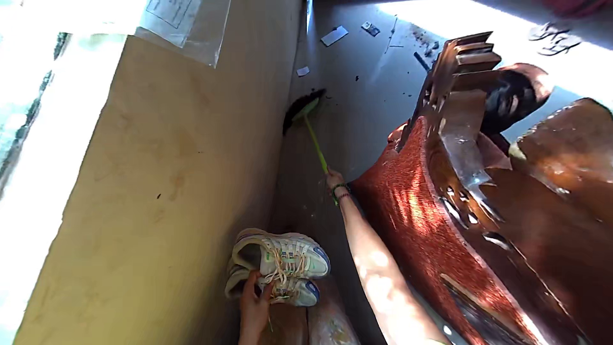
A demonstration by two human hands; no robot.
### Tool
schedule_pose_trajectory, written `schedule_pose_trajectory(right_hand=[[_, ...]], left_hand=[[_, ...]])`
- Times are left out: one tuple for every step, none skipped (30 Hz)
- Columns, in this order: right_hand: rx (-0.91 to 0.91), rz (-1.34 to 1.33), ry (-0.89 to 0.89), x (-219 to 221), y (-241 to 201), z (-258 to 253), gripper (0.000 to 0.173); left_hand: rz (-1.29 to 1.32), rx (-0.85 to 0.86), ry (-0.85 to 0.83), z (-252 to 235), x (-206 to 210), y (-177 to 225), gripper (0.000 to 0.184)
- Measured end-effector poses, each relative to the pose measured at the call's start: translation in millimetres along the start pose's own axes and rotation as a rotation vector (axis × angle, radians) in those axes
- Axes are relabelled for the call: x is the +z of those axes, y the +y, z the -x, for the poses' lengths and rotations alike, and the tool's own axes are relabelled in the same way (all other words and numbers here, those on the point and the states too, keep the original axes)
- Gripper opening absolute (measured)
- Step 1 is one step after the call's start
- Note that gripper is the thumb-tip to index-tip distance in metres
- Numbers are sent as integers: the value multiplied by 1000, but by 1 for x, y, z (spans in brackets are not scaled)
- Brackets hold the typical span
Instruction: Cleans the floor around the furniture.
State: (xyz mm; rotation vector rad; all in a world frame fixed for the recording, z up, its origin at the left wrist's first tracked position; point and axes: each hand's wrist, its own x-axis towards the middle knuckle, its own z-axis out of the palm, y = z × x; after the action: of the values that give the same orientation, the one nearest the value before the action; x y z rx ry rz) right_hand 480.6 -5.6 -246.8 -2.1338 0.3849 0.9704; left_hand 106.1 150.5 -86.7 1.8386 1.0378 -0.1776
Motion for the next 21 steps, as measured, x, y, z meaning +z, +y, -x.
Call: schedule_pose_trajectory(right_hand=[[-6,-27,19,-6,0,-5,49],[-19,-55,33,-10,9,0,49],[-39,-76,44,-13,27,16,50],[-62,-97,58,-17,50,39,50],[-77,-114,76,-21,75,70,50],[-68,-127,91,-22,98,105,49],[-34,-144,104,-19,120,141,49],[19,-162,105,-13,141,176,48],[98,-183,90,-5,158,203,49],[185,-199,68,6,172,220,49],[274,-221,42,18,182,223,49],[346,-235,3,30,187,211,49],[384,-252,-28,38,183,190,50],[350,-271,-17,42,169,160,50],[286,-287,-14,38,142,123,51],[219,-302,-13,28,105,87,51],[168,-306,5,14,61,52,49],[130,-297,42,-1,20,21,46],[104,-305,67,-14,-9,-7,45],[83,-323,77,-22,-26,-24,49],[75,-338,82,-24,-32,-28,52]], left_hand=[[3,9,0,-5,4,1,31],[4,7,-5,-9,5,1,30],[3,3,-16,-14,5,1,30],[8,-3,-30,-18,6,2,31],[14,-7,-47,-22,8,3,32],[23,-11,-65,-27,10,5,33],[32,-19,-85,-32,10,8,33],[39,-27,-105,-36,10,12,32],[41,-32,-115,-40,11,16,32],[38,-37,-124,-44,11,20,33],[33,-41,-131,-48,11,23,33],[30,-44,-133,-51,10,26,34],[25,-44,-133,-53,8,28,34],[16,-41,-132,-56,6,31,34],[3,-37,-128,-60,5,33,35],[-16,-38,-126,-65,4,33,36],[-40,-44,-131,-71,4,33,37],[-65,-47,-136,-77,4,33,38],[-82,-46,-138,-83,6,33,38],[-91,-49,-141,-88,6,33,39],[-92,-47,-146,-92,5,33,39]])
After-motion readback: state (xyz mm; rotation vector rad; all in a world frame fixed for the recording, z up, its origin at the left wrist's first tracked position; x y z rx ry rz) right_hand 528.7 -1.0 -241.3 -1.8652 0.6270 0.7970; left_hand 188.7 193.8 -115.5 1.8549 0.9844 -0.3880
